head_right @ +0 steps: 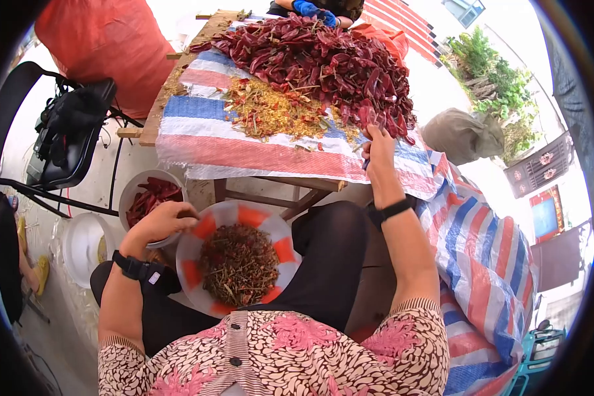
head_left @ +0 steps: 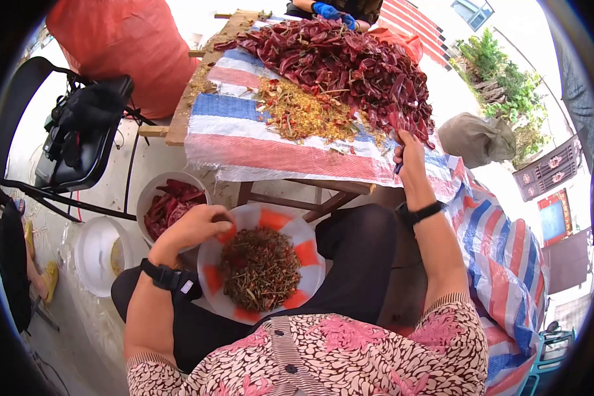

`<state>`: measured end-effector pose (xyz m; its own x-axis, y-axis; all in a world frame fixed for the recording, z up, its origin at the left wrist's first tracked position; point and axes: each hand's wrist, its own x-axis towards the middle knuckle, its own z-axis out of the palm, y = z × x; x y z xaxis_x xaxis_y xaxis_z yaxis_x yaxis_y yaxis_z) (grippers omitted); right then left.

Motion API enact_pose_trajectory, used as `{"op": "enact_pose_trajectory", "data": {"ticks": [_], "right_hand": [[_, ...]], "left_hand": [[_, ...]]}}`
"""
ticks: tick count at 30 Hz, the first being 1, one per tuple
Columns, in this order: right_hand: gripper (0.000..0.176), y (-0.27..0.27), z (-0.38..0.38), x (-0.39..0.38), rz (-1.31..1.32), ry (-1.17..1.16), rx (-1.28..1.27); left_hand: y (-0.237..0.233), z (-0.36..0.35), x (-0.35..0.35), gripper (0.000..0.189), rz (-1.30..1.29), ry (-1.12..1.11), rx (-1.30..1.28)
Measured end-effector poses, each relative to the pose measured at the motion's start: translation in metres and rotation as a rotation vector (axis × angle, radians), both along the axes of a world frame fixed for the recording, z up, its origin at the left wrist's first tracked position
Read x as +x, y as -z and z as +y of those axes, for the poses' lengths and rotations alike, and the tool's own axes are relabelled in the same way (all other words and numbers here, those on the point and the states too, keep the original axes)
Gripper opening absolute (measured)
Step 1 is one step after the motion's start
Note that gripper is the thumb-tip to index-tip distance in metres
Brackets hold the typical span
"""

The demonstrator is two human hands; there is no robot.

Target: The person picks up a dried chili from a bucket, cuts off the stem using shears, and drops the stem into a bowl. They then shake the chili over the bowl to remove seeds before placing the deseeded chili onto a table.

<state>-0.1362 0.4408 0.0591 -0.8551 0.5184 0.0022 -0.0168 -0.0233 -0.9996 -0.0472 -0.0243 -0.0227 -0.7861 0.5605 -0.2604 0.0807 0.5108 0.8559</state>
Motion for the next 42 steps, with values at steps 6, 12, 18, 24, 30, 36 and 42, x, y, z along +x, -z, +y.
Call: {"op": "enact_pose_trajectory", "data": {"ticks": [6,12,18,24,30,36,42], "right_hand": [[0.015,-0.010,-0.128,0.099,0.083,-0.341,0.164],[0.020,0.036,-0.219,0.160,0.276,-0.433,0.893],[0.029,0.058,-0.236,0.169,0.243,-0.526,0.874],[0.037,0.038,-0.236,0.180,-0.099,-0.669,0.612],[0.036,0.020,-0.233,0.179,0.117,-0.691,0.609],[0.039,0.001,-0.246,0.160,-0.035,-0.640,0.397],[0.012,0.036,-0.259,0.148,0.243,-0.661,0.397]], "left_hand": [[-0.016,0.037,0.011,0.036,-0.269,0.031,0.461],[-0.018,0.054,0.021,0.047,-0.418,-0.122,0.931],[-0.021,0.043,0.023,0.045,-0.288,-0.110,0.939],[-0.014,0.035,0.027,0.031,-0.001,-0.225,0.737],[-0.014,0.033,0.033,0.021,0.110,-0.261,0.660],[-0.014,0.033,0.036,0.019,0.290,-0.226,0.508],[-0.012,0.033,0.035,0.022,0.256,-0.217,0.389]]}}
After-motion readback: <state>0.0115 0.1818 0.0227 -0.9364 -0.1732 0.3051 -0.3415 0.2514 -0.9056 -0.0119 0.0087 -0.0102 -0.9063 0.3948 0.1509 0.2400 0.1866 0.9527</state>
